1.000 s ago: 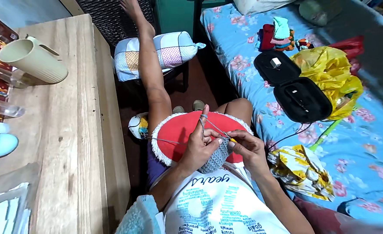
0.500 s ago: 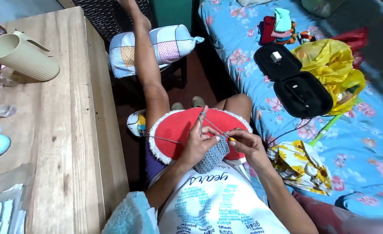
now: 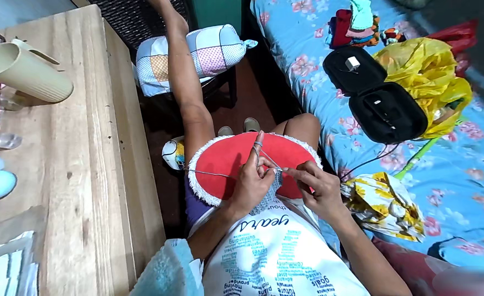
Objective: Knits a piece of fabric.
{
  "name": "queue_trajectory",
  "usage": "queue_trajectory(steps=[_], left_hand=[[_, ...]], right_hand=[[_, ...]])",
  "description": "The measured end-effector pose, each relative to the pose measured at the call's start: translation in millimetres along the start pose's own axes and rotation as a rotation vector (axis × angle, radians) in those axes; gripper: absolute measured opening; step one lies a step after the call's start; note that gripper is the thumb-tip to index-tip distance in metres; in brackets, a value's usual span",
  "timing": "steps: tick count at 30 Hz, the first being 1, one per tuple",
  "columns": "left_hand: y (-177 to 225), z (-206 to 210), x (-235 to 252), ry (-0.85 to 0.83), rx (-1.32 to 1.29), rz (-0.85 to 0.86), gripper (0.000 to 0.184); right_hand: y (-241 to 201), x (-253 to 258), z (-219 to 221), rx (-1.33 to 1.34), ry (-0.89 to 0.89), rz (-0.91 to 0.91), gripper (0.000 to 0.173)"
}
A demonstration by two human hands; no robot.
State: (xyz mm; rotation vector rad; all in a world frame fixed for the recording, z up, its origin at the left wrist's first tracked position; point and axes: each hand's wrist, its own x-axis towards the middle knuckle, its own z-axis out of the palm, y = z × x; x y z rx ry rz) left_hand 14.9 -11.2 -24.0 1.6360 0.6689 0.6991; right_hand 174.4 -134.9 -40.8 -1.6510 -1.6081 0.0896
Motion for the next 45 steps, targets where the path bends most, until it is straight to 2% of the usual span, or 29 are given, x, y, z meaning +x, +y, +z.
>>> queue_trajectory(steps=[5,18,20,23,27,29,31,33,37,39,42,43,45], left_hand=[[-8.6,2.4,0.1,0.063,0.191,0.061,0.076],[-17.8,12.9,-3.3,0.107,0.332,0.214,0.062],[-22.0,17.0,-3.9,0.149,0.4,0.298,0.058],[-25.0,22.6,-4.0,0.196,0.532,0.451,0.042],[-24.9,23.9,-3.1,0.229,0.58,0.544,0.038],[-25.2,22.9,-3.2,0.222,0.418,0.473,0.042],[-20.5,20.0,-2.7,0.182,0.133,0.294,0.059],[-15.6,17.1,-1.2,0.164,-0.045,0.172,0.071],[-18.6,18.5,-1.2,0.224,-0.017,0.235,0.066],[-20.0,19.1,-1.2,0.232,0.005,0.254,0.068],[-14.5,14.1,0.2,0.142,-0.119,0.158,0.083],[-11.4,10.2,2.4,0.111,-0.176,0.119,0.087],[-5.1,-1.8,8.0,0.035,-0.254,0.041,0.091]], right_hand=[[-3.4,-1.7,5.8,-0.096,0.013,0.009,0.037],[-23.4,-5.6,18.3,-0.239,0.03,0.098,0.039],[-25.3,-6.3,21.3,-0.263,0.038,0.106,0.04],[-27.5,-5.1,26.5,-0.253,0.067,0.138,0.04],[-26.8,-2.5,31.3,-0.059,0.098,0.214,0.038],[-25.4,-2.6,33.5,0.047,0.131,0.237,0.036],[-24.2,-2.7,34.8,0.103,0.158,0.227,0.036],[-23.6,-2.5,35.8,0.117,0.181,0.197,0.036],[-24.4,1.0,38.1,0.134,0.192,0.174,0.036],[-28.4,6.4,36.4,0.337,0.147,0.284,0.033],[-33.4,24.2,31.9,0.914,0.096,0.625,0.039],[-32.1,27.1,31.8,1.019,0.096,0.666,0.043],[-25.8,25.5,36.3,0.995,0.113,0.571,0.043]])
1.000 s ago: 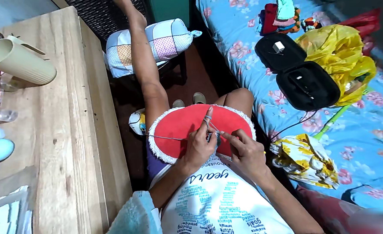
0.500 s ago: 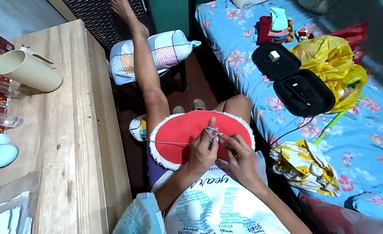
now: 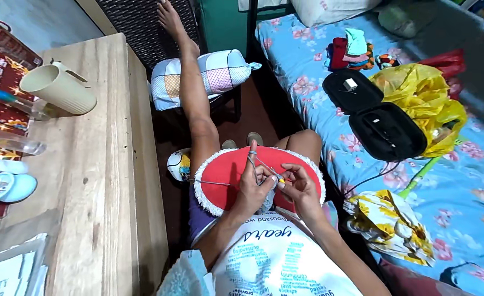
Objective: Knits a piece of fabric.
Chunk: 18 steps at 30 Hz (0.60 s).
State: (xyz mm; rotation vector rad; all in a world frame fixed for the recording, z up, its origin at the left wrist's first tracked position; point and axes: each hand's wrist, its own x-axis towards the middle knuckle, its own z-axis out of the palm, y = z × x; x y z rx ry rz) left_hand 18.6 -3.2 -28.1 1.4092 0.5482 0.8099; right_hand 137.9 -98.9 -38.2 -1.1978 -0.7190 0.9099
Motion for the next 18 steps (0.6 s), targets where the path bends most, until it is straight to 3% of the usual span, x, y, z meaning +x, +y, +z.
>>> queue_trajectory(steps=[4,7,9,12,15,18], left_hand=[[6.4,-13.5,6.1,-0.07,0.049,-0.056,0.089],[6.0,-13.8,4.1,-0.051,0.215,-0.002,0.082],[4.6,-9.6,0.4,-0.037,0.369,0.091,0.074],[-1.8,-8.1,-1.2,-0.036,0.428,0.231,0.063],[-1.1,-9.4,1.1,-0.089,0.198,0.188,0.067],[1.6,-5.6,0.8,-0.102,0.009,0.103,0.072]], right_hand=[[9.4,0.3,-18.8,-0.795,0.009,-0.566,0.018],[-3.1,-0.5,-24.6,-1.138,0.038,-0.764,0.015],[-13.4,-2.0,-28.5,-1.1,-0.026,-0.657,0.015],[-30.1,0.3,-38.2,-0.71,-0.148,-0.177,0.013],[-36.8,8.4,-42.5,-0.194,-0.212,0.199,0.011],[-23.2,11.0,-45.3,0.204,-0.282,0.322,0.01]])
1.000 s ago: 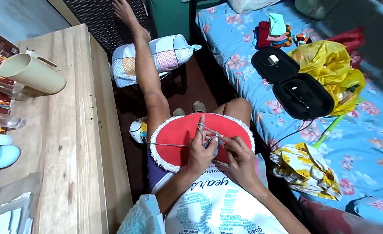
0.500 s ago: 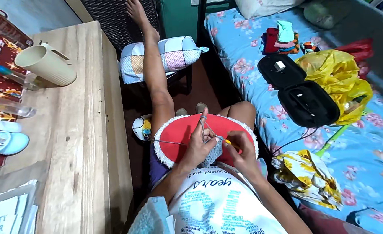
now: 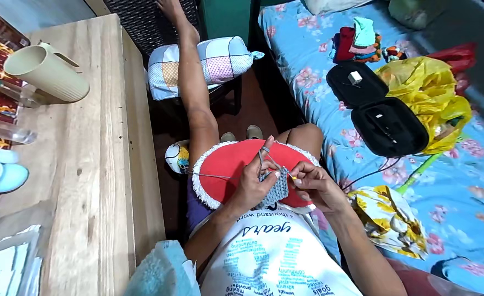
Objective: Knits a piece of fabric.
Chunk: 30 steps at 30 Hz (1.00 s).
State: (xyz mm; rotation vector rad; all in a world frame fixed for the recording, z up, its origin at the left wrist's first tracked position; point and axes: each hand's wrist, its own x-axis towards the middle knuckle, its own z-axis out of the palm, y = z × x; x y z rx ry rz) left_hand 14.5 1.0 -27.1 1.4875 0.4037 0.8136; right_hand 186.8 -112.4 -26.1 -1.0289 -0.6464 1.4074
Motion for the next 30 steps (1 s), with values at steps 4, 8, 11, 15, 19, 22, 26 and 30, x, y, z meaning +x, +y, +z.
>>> queue_trajectory(steps=[4,8,11,15,19,22,26,30], left_hand=[[2.0,4.3,-0.9,0.077,0.061,-0.078,0.066],[-6.1,12.6,-8.7,0.074,0.465,0.108,0.044],[-18.8,19.4,-12.0,0.13,0.611,0.314,0.036],[-8.2,16.2,-7.8,0.17,0.227,0.271,0.043],[8.4,12.2,-4.2,0.161,0.083,0.179,0.051],[9.5,7.8,-2.1,0.121,0.15,0.229,0.047],[15.1,-8.5,4.1,-0.002,0.176,0.229,0.044],[23.4,-28.4,11.0,-0.142,0.054,0.11,0.041]], right_hand=[[15.0,2.2,9.6,0.038,0.077,-0.07,0.013],[21.6,0.5,26.0,-0.536,0.264,-0.384,0.012],[13.4,4.3,35.5,-0.656,0.315,-0.389,0.011],[1.8,15.1,28.8,0.032,0.049,-0.181,0.034],[18.2,10.7,35.0,-0.163,0.172,-0.461,0.03],[27.1,7.6,32.9,-0.617,0.294,-0.763,0.01],[26.6,8.8,26.5,-0.863,0.301,-0.932,0.011],[24.2,8.0,17.4,-0.871,0.18,-0.932,0.01]])
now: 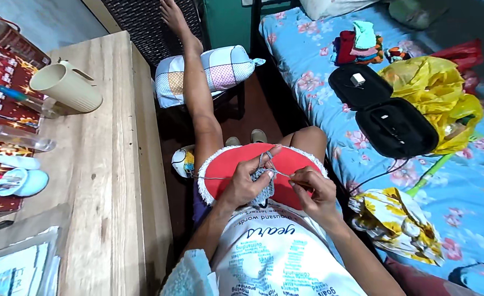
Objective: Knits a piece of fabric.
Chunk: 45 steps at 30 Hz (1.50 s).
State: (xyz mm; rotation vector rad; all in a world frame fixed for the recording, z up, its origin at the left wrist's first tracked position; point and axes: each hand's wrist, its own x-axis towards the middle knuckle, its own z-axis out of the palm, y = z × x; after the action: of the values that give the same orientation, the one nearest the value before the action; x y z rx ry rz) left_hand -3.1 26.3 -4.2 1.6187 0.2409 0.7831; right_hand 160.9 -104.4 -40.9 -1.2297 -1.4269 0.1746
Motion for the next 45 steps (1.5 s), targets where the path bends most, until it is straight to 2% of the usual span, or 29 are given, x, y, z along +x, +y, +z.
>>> queue_trajectory(steps=[2,5,7,9,12,14,16,18,20,22,24,27,29,32,34,36,40,43,45], left_hand=[[-0.2,-5.6,1.4,-0.052,-0.116,-0.067,0.044],[-4.0,-2.9,2.2,-0.057,-0.192,-0.128,0.051],[-8.9,5.2,-0.3,0.009,-0.027,-0.084,0.049],[-18.1,16.2,-4.6,0.087,0.266,0.048,0.041],[-30.6,32.3,-9.4,0.171,0.591,0.267,0.034],[-33.3,35.3,-9.9,0.19,0.588,0.315,0.032],[-27.7,32.6,-8.7,0.177,0.427,0.267,0.032],[-15.9,28.7,-6.1,0.155,0.202,0.164,0.034],[-4.2,23.5,-3.5,0.113,0.024,0.064,0.04],[2.3,18.2,-2.1,0.075,-0.097,-0.018,0.044],[4.0,9.5,-0.8,0.048,-0.248,-0.091,0.046],[4.3,-5.9,-0.3,0.013,-0.443,-0.181,0.042],[2.2,-10.9,-1.4,-0.016,-0.535,-0.228,0.039],[-4.4,-11.0,-3.4,-0.054,-0.676,-0.289,0.032],[-11.7,-5.9,-4.4,-0.08,-0.759,-0.325,0.033],[-18.1,3.9,-4.6,-0.063,-0.779,-0.355,0.034],[-23.0,14.9,-4.2,0.094,-0.731,-0.397,0.034],[-23.9,19.0,-3.4,0.138,-0.685,-0.453,0.039],[-27.7,16.2,-2.2,0.094,-0.67,-0.467,0.039]], right_hand=[[0.2,-2.1,-5.7,0.194,-0.058,0.137,0.007],[-6.0,0.5,-11.7,0.583,-0.08,0.52,0.013],[-11.4,5.9,-12.8,0.669,-0.105,0.703,0.012],[-18.0,11.7,-8.1,0.583,-0.089,0.753,0.012],[-26.1,20.6,0.7,0.459,-0.038,0.749,0.011],[-26.3,26.5,2.0,0.502,-0.018,0.76,0.011],[-23.6,28.6,0.3,0.66,-0.002,0.771,0.011],[-19.6,22.9,1.6,0.736,0.015,0.701,0.013],[-16.3,14.4,6.1,0.569,0.05,0.519,0.013],[-11.8,7.6,8.8,0.286,0.04,0.256,0.006],[-6.0,6.3,9.3,0.081,0.03,0.048,0.01],[-0.5,5.1,6.6,0.017,0.002,-0.056,0.009],[2.4,3.2,3.9,0.101,-0.046,-0.028,0.009],[1.4,3.9,-1.0,0.402,-0.117,0.2,0.007],[0.0,8.0,0.3,0.63,-0.114,0.358,0.013],[0.1,11.4,7.1,0.757,-0.059,0.417,0.019],[-0.6,11.5,21.6,0.697,0.043,0.384,0.032],[-0.6,11.8,24.4,0.59,-0.016,0.314,0.038],[1.7,14.8,22.6,0.515,-0.078,0.269,0.035]])
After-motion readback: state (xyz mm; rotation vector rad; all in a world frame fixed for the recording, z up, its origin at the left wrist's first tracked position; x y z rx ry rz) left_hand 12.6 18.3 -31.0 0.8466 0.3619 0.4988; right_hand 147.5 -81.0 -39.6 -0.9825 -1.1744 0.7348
